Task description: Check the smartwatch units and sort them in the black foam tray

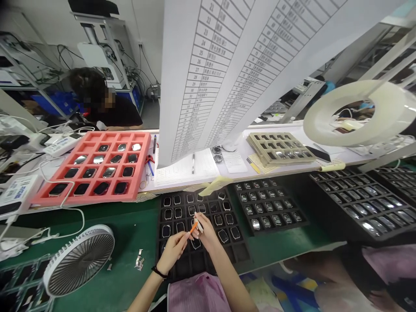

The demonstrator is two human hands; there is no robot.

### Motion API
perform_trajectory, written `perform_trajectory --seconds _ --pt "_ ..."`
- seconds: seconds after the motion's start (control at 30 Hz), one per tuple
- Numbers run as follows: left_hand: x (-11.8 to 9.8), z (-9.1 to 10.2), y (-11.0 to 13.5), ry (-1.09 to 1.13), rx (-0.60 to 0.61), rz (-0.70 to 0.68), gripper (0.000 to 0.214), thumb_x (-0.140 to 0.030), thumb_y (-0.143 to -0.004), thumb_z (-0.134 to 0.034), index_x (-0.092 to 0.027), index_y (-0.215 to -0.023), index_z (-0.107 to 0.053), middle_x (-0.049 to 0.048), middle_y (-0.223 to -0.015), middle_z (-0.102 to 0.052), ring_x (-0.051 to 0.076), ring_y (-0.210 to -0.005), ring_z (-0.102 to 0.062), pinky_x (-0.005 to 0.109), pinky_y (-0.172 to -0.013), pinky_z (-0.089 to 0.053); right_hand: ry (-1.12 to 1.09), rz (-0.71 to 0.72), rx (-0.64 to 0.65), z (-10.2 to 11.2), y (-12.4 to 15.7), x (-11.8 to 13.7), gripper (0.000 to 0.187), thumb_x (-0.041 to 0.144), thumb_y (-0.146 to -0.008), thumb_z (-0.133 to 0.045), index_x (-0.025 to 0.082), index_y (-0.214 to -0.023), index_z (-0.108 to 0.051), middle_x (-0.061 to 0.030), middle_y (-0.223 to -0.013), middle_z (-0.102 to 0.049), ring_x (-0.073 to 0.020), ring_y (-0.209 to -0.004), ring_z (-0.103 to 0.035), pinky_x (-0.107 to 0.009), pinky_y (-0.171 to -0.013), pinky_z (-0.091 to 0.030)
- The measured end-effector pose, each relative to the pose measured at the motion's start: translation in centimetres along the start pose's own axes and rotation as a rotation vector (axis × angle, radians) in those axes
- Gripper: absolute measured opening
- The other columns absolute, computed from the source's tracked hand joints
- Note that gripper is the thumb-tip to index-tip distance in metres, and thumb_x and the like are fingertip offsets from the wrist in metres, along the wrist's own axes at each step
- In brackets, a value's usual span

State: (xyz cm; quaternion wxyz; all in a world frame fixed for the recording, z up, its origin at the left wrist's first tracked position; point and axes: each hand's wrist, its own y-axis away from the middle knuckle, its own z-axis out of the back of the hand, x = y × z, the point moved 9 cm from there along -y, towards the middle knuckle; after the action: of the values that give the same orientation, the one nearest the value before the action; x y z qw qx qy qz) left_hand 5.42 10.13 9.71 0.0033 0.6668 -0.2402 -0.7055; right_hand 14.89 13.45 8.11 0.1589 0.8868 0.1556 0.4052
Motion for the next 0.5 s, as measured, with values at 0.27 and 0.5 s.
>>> perform_trajectory --seconds 0.27,0.5 --pt "-0.36 0.26 0.19 -0.039 0.009 -0.026 0.054 -0.062 -0.080 -0.045 -0.013 -0.077 -0.068 -0.0076 -0.047 -0.033 0.007 -0.040 -0.029 0.020 -0.040 -0.020 0.005 0.021 0.002 -0.59 0.31 0.57 0.036 0.045 -0.071 -0.073 0.020 -0.067 -0.047 0.0105 -0.047 -0.040 -0.0050 -0.036 -0.034 -0.019 -0.035 -0.032" --pt "-0.78 0.69 0.33 -0.021 0.068 0.000 0.055 -0.064 -0.077 -0.049 -0.013 -0.075 -0.070 -0.0078 -0.045 -0.033 0.006 -0.040 -0.026 0.020 -0.039 -0.018 0.064 -0.027 0.058 -0.92 0.58 0.14 0.032 0.045 -0.075 -0.070 0.019 -0.072 -0.051 0.0111 -0.039 -0.040 -0.0050 -0.029 -0.032 -0.018 -0.031 -0.025"
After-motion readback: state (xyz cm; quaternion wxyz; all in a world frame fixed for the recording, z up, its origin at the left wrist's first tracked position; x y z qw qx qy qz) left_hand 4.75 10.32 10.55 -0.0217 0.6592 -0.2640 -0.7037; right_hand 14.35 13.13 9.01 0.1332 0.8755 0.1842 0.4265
